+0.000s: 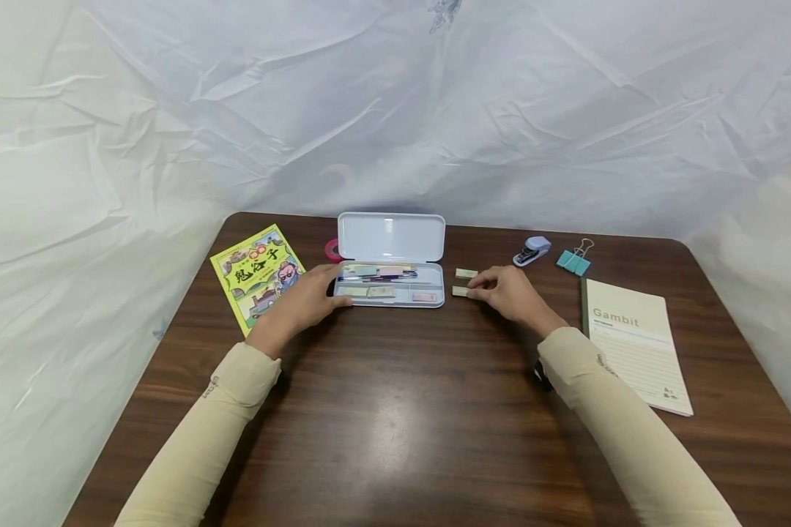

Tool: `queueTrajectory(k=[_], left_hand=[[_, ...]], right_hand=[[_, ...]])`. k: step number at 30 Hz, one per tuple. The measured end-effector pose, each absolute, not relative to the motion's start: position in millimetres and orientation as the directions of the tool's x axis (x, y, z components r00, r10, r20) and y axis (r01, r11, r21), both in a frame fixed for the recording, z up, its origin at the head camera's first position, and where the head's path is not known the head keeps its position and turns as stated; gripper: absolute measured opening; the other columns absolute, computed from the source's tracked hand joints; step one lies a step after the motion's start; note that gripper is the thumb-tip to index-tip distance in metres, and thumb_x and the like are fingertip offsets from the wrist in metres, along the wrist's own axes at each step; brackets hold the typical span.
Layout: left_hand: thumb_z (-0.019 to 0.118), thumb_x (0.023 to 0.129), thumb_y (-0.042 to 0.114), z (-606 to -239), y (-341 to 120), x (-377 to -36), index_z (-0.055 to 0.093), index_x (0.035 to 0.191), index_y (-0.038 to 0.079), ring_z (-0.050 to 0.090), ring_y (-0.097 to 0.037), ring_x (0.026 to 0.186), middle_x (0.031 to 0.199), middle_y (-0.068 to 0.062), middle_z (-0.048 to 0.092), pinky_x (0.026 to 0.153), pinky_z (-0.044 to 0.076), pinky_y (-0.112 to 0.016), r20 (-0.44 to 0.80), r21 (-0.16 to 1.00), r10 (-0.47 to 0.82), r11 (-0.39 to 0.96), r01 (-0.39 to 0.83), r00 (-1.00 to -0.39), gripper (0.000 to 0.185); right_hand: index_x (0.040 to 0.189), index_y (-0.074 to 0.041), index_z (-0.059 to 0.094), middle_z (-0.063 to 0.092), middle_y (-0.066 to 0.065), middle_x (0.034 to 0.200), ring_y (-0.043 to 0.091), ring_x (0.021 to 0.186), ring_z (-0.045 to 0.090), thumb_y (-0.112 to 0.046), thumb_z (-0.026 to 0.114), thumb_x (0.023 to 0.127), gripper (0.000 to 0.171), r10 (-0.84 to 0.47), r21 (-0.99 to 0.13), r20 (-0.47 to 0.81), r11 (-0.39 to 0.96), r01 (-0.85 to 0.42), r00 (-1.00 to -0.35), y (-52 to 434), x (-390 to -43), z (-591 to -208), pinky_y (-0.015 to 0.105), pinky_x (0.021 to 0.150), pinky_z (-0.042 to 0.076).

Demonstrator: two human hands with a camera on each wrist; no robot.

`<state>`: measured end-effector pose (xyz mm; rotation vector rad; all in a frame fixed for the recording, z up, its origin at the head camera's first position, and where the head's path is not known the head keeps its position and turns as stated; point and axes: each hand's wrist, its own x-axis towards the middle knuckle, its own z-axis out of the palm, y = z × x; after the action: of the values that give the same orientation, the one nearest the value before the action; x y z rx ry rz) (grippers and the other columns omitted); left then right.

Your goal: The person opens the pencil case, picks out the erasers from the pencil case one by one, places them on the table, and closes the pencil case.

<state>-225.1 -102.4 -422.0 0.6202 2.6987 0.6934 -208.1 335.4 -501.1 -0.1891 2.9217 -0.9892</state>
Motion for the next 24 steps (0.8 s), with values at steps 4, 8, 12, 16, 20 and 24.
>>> queueTrajectory(k=[4, 8, 12, 16, 20, 24], left_hand=[[0.076, 0.112, 0.034, -421.8, -102.3, -225.4, 0.041, 0.177, 0.004, 0.045, -0.042, 0.168, 0.181, -0.024, 0.044, 0.141, 0.037, -0.062, -0.162, 0.513, 0.473, 0.79, 0.335, -0.866, 0.079], [0.076, 0.112, 0.034, -421.4, -101.9, -225.3, 0.042, 0.177, 0.004, 0.045, -0.042, 0.168, 0.181, -0.024, 0.044, 0.141, 0.037, -0.062, -0.162, 0.514, 0.474, 0.789, 0.336, -0.866, 0.079], [0.077, 0.112, 0.033, -421.2, -102.1, -225.2, 0.042, 0.176, 0.003, 0.045, -0.042, 0.168, 0.181, -0.025, 0.044, 0.14, 0.038, -0.062, -0.158, 0.516, 0.478, 0.786, 0.34, -0.864, 0.079], [0.076, 0.112, 0.033, -421.3, -102.5, -225.3, 0.041, 0.176, 0.003, 0.044, -0.043, 0.169, 0.181, -0.025, 0.044, 0.14, 0.038, -0.062, -0.159, 0.516, 0.483, 0.784, 0.344, -0.861, 0.079], [0.077, 0.112, 0.033, -421.1, -102.4, -225.8, 0.042, 0.176, 0.003, 0.045, -0.043, 0.169, 0.181, -0.025, 0.044, 0.14, 0.038, -0.062, -0.157, 0.521, 0.486, 0.78, 0.346, -0.86, 0.079], [0.077, 0.112, 0.033, -420.8, -102.0, -225.8, 0.042, 0.176, 0.003, 0.046, -0.042, 0.168, 0.18, -0.025, 0.045, 0.14, 0.038, -0.061, -0.159, 0.521, 0.483, 0.782, 0.343, -0.861, 0.079]], right_hand=[[0.111, -0.021, 0.09, 0.083, -0.001, 0.101, 0.019, 0.088, 0.074, -0.028, 0.09, 0.102, 0.012, -0.123, -0.64, -0.042, 0.765, -0.068, -0.992, 333.6, -204.8, -500.1, 0.036, 0.079, 0.061], [0.109, -0.02, 0.091, 0.083, -0.002, 0.099, 0.017, 0.087, 0.074, -0.029, 0.09, 0.102, 0.011, -0.112, -0.646, -0.04, 0.761, -0.06, -0.993, 332.7, -202.9, -500.3, 0.035, 0.079, 0.061], [0.11, -0.014, 0.09, 0.081, 0.002, 0.099, 0.015, 0.085, 0.071, -0.03, 0.09, 0.102, 0.018, -0.116, -0.651, -0.034, 0.756, -0.065, -0.993, 323.7, -193.1, -482.1, 0.029, 0.074, 0.057], [0.119, -0.005, 0.089, 0.08, 0.014, 0.111, 0.021, 0.088, 0.068, -0.027, 0.087, 0.104, 0.027, -0.095, -0.675, -0.028, 0.736, -0.051, -0.995, 304.7, -174.8, -447.6, 0.029, 0.076, 0.054], [0.127, -0.003, 0.087, 0.081, 0.02, 0.124, 0.027, 0.092, 0.07, -0.02, 0.085, 0.106, 0.027, -0.095, -0.695, 0.008, 0.715, -0.074, -0.995, 288.6, -168.7, -427.3, 0.031, 0.081, 0.055], [0.125, -0.005, 0.088, 0.082, 0.017, 0.127, 0.031, 0.103, 0.076, -0.016, 0.084, 0.106, 0.022, -0.147, -0.678, 0.029, 0.724, -0.127, -0.989, 269.6, -173.6, -421.1, 0.039, 0.089, 0.061]])
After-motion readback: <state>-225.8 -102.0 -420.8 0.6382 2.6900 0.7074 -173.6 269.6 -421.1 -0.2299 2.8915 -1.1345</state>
